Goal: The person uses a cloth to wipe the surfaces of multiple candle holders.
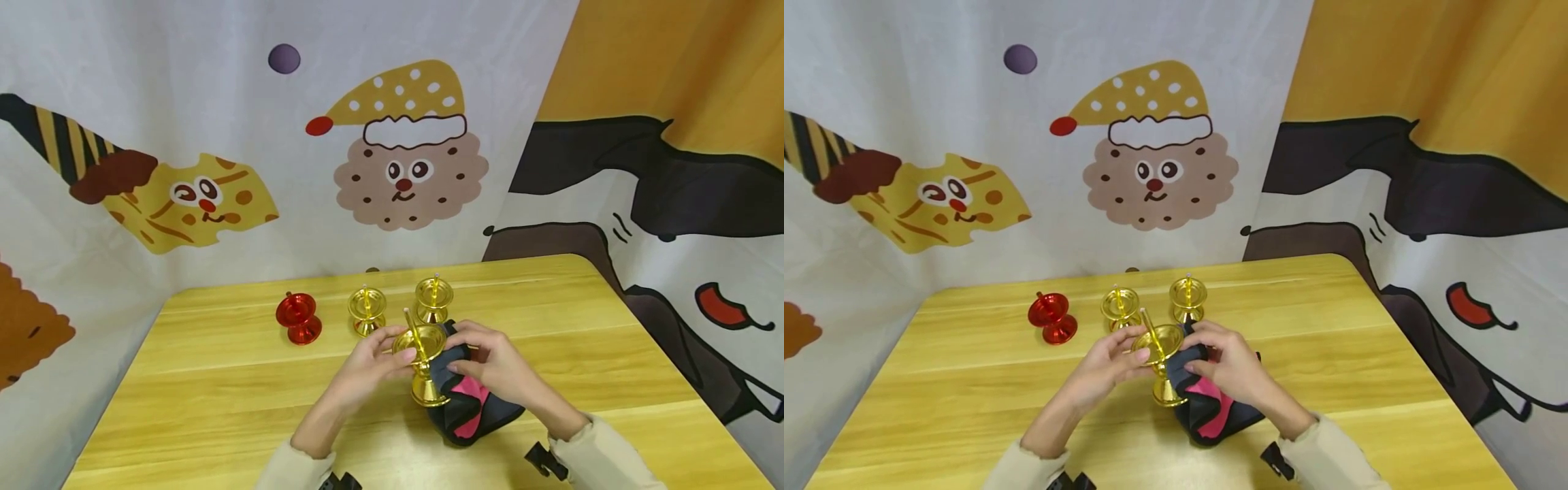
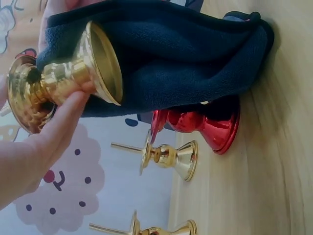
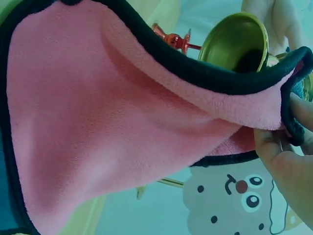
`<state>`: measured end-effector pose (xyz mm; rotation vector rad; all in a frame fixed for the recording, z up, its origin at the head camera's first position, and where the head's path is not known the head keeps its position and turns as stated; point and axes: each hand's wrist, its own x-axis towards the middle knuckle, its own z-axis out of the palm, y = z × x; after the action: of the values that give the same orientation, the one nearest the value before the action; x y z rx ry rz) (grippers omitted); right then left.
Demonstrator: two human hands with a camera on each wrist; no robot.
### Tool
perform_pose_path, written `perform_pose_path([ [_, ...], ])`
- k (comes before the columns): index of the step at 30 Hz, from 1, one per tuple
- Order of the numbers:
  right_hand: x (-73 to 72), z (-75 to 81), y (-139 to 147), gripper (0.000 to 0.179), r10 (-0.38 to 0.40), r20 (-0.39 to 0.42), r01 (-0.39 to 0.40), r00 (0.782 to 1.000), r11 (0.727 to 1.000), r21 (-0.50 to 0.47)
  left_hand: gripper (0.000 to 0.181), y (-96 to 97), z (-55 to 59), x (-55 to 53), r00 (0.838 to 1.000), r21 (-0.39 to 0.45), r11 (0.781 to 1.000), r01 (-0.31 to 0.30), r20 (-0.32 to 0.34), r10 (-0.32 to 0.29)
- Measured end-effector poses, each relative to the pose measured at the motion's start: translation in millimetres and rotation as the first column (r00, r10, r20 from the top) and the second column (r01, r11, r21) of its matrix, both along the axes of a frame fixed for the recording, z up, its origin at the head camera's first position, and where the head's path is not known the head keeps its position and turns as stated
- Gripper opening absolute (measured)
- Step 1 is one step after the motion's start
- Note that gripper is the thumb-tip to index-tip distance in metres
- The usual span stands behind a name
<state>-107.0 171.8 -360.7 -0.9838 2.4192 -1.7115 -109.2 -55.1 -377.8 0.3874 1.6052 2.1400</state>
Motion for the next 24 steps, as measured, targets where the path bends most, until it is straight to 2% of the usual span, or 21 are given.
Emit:
perform_pose_path([
  [5,0.2,5.1,1.7,0.024,0.012,-0.032,-0.012,0.999,1.0,-0.001,0.076,-0.2,1.2,2.4,0.999,-0.015,0.999,-0.051,-0.005,0.051],
  [9,0.9,4.7,1.3,0.024,0.017,-0.034,-0.016,0.999,1.0,0.011,0.08,-0.6,3.0,3.1,0.997,-0.113,0.992,-0.064,-0.042,0.06],
  [12,1.1,2.9,0.9,0.024,0.02,-0.026,-0.02,0.999,1.0,0.011,0.076,-1.0,5.4,3.9,0.997,-0.172,0.983,-0.07,-0.057,0.061],
  [16,0.9,2.6,2.5,0.024,0.014,-0.022,-0.013,1.0,1.0,0.023,0.066,-1.9,7.5,5.5,0.995,-0.209,0.974,-0.081,-0.081,0.065],
  [20,-0.1,7.0,12.6,0.024,-0.009,0.004,0.009,1.0,1.0,0.02,0.069,-12.3,5.0,7.1,0.982,-0.268,0.952,-0.15,-0.152,0.112],
  [24,0.2,19.2,31.0,0.023,-0.068,0.073,0.067,0.995,0.998,0.018,0.072,-39.3,2.7,9.7,0.963,-0.309,0.918,-0.249,-0.183,0.199],
])
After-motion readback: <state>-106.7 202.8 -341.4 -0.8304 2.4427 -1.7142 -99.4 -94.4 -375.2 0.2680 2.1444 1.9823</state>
